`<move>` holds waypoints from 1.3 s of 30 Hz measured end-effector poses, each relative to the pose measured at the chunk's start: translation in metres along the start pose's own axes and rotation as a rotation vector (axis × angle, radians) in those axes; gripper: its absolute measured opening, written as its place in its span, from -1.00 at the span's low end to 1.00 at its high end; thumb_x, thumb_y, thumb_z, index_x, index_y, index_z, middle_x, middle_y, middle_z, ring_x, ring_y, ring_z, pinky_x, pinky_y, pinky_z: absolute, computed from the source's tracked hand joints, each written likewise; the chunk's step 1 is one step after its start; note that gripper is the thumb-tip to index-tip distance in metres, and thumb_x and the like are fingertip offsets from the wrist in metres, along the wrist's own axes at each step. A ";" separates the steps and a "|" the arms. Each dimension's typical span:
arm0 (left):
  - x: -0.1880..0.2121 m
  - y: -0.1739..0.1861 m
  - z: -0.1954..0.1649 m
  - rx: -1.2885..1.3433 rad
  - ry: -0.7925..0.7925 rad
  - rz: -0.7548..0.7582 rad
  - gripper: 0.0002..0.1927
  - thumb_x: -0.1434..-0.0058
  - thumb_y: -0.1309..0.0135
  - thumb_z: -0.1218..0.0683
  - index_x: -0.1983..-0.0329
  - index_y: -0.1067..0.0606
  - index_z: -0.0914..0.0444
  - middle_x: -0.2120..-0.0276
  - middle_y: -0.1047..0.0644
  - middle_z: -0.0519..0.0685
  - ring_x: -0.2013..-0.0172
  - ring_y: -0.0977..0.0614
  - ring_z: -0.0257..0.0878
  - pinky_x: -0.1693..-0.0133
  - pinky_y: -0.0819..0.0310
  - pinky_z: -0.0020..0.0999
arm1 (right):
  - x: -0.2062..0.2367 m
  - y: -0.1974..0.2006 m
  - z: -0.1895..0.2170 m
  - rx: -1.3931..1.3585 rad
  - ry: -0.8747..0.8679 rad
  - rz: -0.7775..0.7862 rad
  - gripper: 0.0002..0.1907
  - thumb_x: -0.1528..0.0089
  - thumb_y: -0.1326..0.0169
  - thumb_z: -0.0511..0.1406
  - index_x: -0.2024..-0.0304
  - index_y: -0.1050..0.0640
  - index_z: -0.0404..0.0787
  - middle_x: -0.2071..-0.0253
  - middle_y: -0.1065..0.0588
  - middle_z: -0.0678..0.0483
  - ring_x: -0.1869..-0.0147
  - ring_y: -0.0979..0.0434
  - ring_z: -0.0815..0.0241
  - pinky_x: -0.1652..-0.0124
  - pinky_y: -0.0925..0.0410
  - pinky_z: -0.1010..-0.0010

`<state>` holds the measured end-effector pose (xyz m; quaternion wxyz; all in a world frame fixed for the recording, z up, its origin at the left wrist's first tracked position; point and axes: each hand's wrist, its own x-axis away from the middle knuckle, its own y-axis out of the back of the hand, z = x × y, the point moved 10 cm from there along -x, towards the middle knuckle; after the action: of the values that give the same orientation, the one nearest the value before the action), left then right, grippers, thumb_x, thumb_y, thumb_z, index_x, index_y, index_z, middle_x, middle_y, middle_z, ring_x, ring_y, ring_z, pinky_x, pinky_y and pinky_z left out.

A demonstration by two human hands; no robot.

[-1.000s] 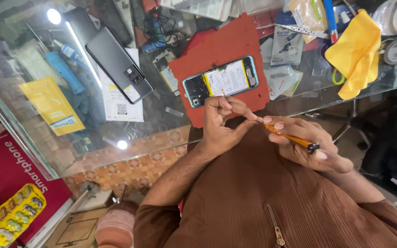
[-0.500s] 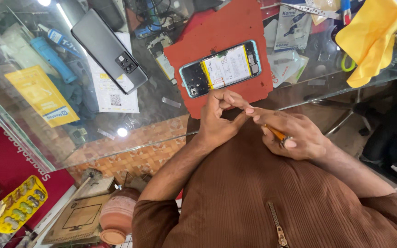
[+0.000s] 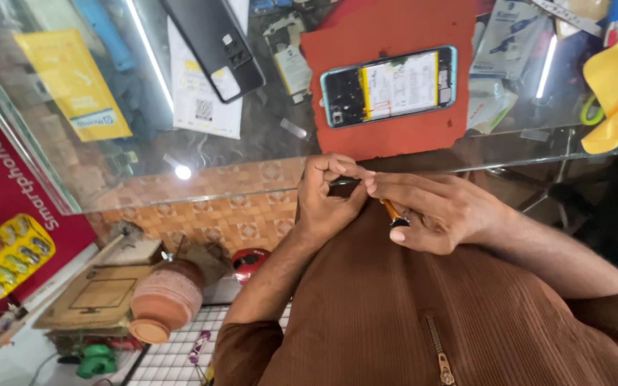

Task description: The person cleans the camera module of a disassembled smartphone with a yellow cloth, then applies adhesive from a tube around the camera area. The person handles the camera module, adhesive tube, and cloth while working on the phone's back.

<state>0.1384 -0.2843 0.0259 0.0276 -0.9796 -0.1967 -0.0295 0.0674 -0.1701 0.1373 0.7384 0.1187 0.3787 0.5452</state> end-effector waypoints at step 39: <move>-0.027 0.075 -0.028 -0.152 -0.348 -0.257 -0.38 -0.27 -0.19 0.43 -0.09 -0.05 0.18 0.12 -0.50 0.06 0.18 -0.52 -0.30 0.20 -0.47 -0.50 | -0.076 -0.011 -0.038 -0.053 -0.068 -0.326 -0.14 -0.34 -0.16 -0.60 -0.42 0.09 -0.09 -0.06 -0.53 -0.23 -0.12 -0.67 -0.06 -0.01 -0.59 0.21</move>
<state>0.1414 -0.3651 0.0489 -0.0845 -0.9361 -0.3188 0.1219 0.0401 -0.2517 0.1373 0.8323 0.0545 0.3532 0.4238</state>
